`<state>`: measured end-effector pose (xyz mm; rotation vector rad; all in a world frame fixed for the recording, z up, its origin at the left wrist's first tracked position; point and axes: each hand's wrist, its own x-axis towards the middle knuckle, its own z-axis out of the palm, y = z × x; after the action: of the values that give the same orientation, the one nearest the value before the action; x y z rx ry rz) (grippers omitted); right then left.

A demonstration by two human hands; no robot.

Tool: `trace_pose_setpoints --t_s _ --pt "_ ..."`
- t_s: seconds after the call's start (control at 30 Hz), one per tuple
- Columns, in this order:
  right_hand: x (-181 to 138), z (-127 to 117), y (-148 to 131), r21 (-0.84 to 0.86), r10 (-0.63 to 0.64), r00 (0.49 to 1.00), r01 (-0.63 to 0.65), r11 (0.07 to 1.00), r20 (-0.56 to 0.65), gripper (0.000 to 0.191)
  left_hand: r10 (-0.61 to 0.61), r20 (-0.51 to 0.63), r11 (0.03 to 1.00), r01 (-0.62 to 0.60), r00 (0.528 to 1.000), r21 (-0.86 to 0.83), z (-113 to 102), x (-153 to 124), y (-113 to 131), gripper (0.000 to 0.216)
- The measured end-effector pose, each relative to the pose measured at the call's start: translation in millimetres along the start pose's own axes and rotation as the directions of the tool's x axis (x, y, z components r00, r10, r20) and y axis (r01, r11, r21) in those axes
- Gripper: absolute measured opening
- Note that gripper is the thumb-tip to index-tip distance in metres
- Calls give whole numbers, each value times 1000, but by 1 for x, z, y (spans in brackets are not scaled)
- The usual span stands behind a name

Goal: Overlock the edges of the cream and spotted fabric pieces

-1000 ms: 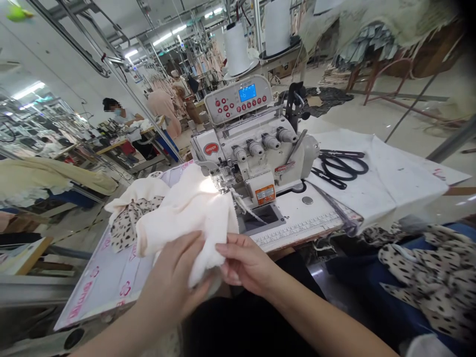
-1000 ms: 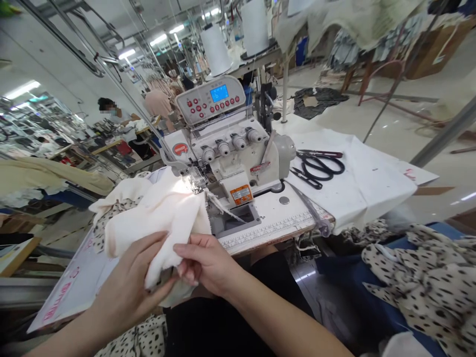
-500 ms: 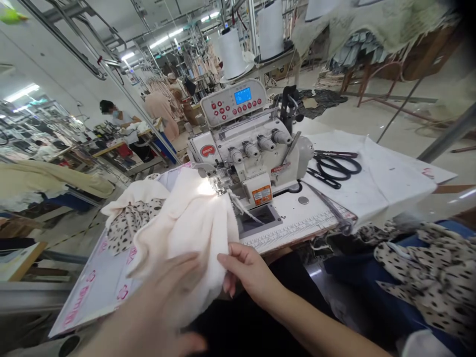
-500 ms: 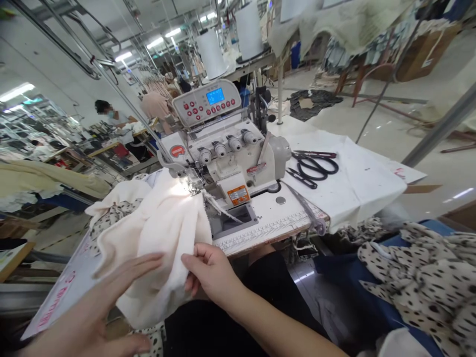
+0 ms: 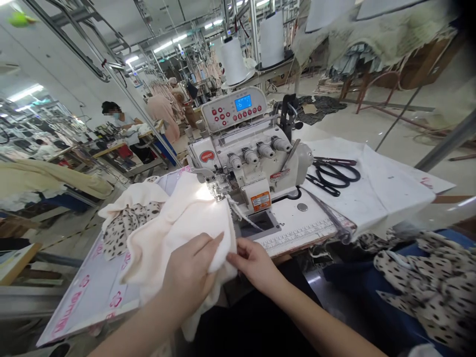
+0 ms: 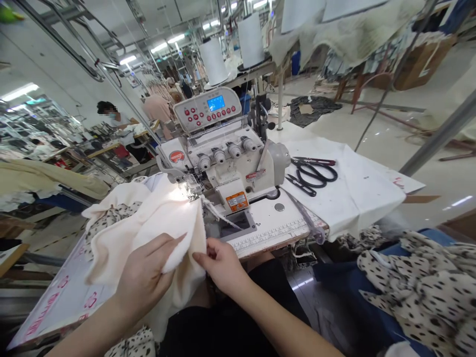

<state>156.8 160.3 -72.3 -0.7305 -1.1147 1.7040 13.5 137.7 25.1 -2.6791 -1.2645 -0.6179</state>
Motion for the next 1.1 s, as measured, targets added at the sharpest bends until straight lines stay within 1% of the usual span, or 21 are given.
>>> trace_pose_setpoints --t_s 0.03,0.07,0.13,0.23,0.33,0.47,0.63,0.73,0.8,0.83,0.9,0.97,1.03,1.1 --pt "-1 1 0 20 15 999 -16 1000 39 27 51 10 998 -51 999 30 0 1 -1 34" --pt "-2 1 -1 27 11 999 -12 1000 48 28 103 16 992 -104 995 64 1 1 -2 34" --pt "-5 1 -5 10 -16 1000 16 1000 22 28 189 22 973 -190 982 129 3 2 -4 34" --pt "-5 -1 -11 -55 -42 999 42 998 2 28 261 61 943 -268 963 195 5 6 -8 32" --pt "-1 -5 -9 -119 -55 998 53 992 -11 27 300 83 923 -311 950 225 6 12 -10 28" --pt "5 -8 -6 -192 -85 996 78 978 -25 26 320 92 906 -333 943 261 8 19 -13 25" --pt "17 -8 -16 -290 -173 984 157 944 -29 22 317 95 883 -330 944 335 10 28 -25 27" --pt "25 -6 -19 -283 -213 976 194 939 -38 15 276 107 889 -295 955 349 12 32 -30 28" --pt "25 -1 -15 -191 -188 982 179 965 -29 12 206 129 914 -238 970 330 12 33 -30 30" --pt "22 1 -11 -134 -150 989 147 980 -13 15 156 138 928 -193 978 317 11 32 -28 31" --pt "11 8 -3 -36 -30 998 33 999 61 20 39 137 954 -78 990 290 7 26 -22 30" --pt "-7 15 6 24 75 982 -81 996 173 22 -62 103 967 34 993 254 -1 15 -18 26" --pt "-26 20 12 55 88 958 -107 993 272 23 -125 76 968 105 989 226 -14 -1 -20 25" --pt "-43 22 18 70 64 942 -91 993 329 22 -186 72 954 163 980 254 -32 -20 -28 26"
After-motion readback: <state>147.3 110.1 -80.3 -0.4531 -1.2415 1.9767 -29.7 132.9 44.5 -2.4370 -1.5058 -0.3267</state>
